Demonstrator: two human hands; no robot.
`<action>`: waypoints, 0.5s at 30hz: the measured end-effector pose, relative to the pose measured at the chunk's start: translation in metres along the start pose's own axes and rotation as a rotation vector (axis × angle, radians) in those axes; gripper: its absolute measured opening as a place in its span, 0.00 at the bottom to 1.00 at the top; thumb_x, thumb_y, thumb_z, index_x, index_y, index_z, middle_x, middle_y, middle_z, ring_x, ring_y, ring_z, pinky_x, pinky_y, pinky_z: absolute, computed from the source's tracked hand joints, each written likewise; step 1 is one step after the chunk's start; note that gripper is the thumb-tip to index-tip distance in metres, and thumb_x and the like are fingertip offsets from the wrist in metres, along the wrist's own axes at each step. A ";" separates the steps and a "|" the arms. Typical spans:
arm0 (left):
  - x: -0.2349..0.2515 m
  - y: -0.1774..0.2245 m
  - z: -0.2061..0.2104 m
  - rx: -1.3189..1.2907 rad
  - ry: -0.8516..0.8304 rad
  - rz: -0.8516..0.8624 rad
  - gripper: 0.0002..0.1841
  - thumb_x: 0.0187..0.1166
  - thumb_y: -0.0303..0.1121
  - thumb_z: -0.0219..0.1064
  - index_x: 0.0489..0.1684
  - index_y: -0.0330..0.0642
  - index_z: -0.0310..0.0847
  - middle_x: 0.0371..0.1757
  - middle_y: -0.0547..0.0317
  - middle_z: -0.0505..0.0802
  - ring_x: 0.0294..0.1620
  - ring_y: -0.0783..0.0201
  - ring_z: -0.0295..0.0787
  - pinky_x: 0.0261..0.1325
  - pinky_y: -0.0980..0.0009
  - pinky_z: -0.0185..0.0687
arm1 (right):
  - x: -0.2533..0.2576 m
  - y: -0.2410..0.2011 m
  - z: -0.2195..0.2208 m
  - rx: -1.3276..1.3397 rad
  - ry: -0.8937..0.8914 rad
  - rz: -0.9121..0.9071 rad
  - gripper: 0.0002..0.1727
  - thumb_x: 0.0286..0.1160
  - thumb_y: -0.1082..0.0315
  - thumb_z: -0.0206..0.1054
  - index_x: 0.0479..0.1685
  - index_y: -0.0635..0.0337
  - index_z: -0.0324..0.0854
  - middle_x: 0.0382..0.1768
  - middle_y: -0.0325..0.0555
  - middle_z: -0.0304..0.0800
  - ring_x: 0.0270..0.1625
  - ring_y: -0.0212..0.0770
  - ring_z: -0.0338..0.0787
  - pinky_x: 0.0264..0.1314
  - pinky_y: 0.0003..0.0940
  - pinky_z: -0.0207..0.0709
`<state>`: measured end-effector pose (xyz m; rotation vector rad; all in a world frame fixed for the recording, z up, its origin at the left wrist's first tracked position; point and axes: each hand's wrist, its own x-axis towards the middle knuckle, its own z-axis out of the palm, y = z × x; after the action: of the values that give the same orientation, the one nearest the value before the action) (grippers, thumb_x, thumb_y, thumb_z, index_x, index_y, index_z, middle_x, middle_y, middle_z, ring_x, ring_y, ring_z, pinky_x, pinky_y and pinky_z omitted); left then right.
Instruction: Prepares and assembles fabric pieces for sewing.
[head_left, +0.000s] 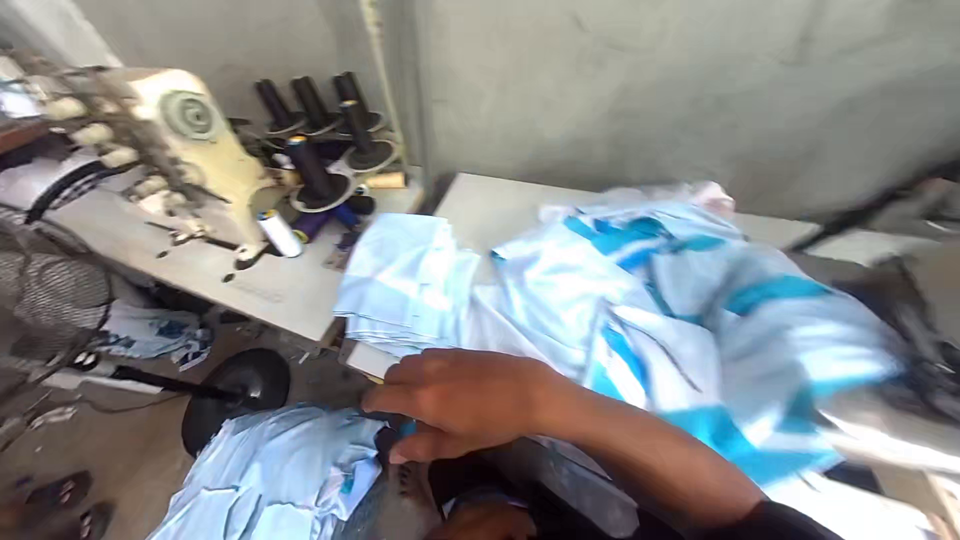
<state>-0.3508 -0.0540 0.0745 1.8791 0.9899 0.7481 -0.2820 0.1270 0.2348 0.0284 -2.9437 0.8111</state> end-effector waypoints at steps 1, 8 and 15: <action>0.002 0.004 -0.003 0.035 -0.029 -0.032 0.18 0.77 0.36 0.74 0.58 0.33 0.87 0.53 0.47 0.95 0.58 0.54 0.93 0.69 0.53 0.85 | -0.037 -0.005 0.007 0.038 0.093 -0.016 0.24 0.81 0.56 0.69 0.70 0.62 0.81 0.52 0.56 0.90 0.57 0.54 0.90 0.61 0.51 0.83; 0.077 0.060 -0.027 0.362 0.251 -0.002 0.16 0.84 0.40 0.65 0.58 0.38 0.88 0.57 0.52 0.94 0.61 0.61 0.91 0.67 0.57 0.86 | -0.331 -0.089 0.042 0.259 0.465 0.238 0.28 0.83 0.49 0.68 0.75 0.56 0.78 0.54 0.47 0.92 0.56 0.35 0.91 0.64 0.32 0.85; 0.193 0.053 -0.078 0.374 0.488 -0.258 0.19 0.87 0.33 0.63 0.68 0.27 0.77 0.64 0.34 0.88 0.66 0.43 0.87 0.70 0.44 0.81 | -0.521 -0.107 0.106 0.106 1.014 0.758 0.25 0.82 0.51 0.68 0.69 0.59 0.80 0.46 0.39 0.94 0.44 0.26 0.91 0.51 0.28 0.87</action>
<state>-0.2969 0.1263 0.1775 1.8584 1.7458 0.9349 0.2324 -0.0223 0.1523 -1.1579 -1.8865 0.7120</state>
